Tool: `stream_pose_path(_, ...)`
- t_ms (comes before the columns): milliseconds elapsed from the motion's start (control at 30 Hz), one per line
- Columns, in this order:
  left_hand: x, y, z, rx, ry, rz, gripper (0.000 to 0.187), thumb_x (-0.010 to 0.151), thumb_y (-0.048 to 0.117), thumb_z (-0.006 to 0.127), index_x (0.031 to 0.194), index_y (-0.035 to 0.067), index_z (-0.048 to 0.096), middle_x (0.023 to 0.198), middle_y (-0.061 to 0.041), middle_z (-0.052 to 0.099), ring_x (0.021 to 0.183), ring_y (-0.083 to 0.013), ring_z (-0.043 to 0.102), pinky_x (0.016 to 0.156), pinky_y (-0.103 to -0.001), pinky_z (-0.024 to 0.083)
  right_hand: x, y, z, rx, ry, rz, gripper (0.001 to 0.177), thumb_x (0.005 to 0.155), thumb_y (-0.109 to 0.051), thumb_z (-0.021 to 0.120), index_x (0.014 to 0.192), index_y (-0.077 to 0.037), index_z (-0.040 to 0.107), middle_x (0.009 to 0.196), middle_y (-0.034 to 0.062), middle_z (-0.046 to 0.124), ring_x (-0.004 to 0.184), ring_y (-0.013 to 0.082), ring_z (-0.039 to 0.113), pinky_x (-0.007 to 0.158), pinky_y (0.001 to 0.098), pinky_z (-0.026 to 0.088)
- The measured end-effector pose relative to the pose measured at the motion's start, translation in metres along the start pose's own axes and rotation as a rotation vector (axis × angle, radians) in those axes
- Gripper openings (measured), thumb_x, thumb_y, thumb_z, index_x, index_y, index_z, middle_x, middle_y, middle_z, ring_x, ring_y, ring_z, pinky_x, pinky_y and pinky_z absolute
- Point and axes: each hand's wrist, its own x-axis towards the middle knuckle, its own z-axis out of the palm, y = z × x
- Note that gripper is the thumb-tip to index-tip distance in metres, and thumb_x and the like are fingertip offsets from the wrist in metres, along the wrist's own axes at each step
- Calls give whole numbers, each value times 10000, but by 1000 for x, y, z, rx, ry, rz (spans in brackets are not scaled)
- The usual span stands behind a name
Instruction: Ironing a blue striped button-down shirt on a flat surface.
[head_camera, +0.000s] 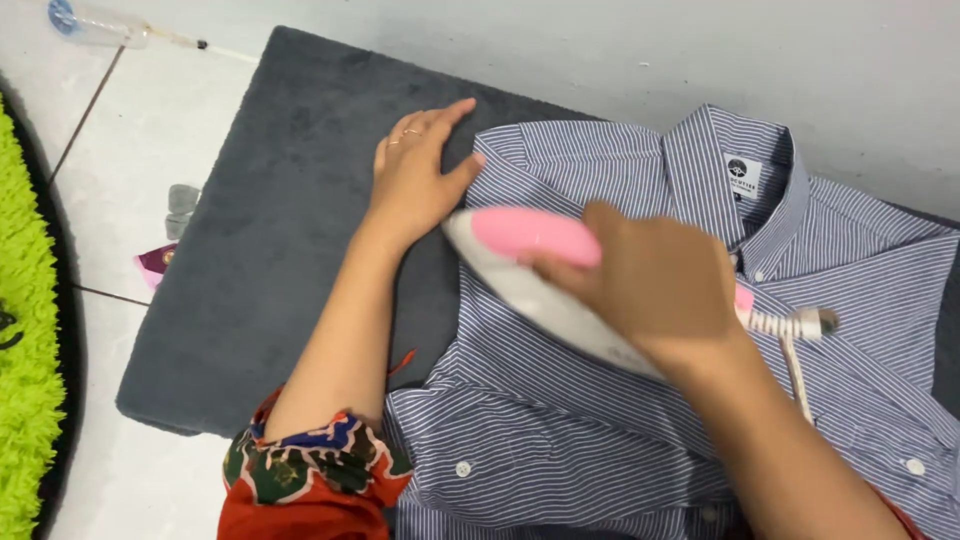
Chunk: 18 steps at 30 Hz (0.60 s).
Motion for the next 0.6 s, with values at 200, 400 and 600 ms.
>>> stream_pose_path(200, -3, 4, 2, 106, -104, -19, 612, 836, 315, 792, 1418, 262, 606, 1476, -95, 530, 1440, -334, 370, 1158, -507, 248, -57, -12, -12, 134, 34, -147, 504, 774, -579, 770, 814, -79, 712, 550, 79, 681, 390, 217, 652, 378, 365, 502)
stream_pose_path(400, -3, -2, 6, 122, -97, -8, 573, 843, 318, 798, 1387, 248, 633, 1483, -104, 527, 1439, -354, 366, 1147, -520, 255, -66, -10, -8, 100, 68, -131, 537, 752, -616, 765, 726, -88, 671, 531, 83, 660, 406, 240, 658, 382, 369, 507)
stream_pose_path(600, -3, -4, 5, 141, -107, 7, 536, 863, 311, 788, 1377, 231, 660, 1476, -100, 551, 1428, -349, 396, 1147, -542, 266, -38, 8, 13, -43, 222, -26, 558, 816, -659, 725, 777, -104, 686, 587, 87, 677, 456, 274, 651, 379, 390, 479)
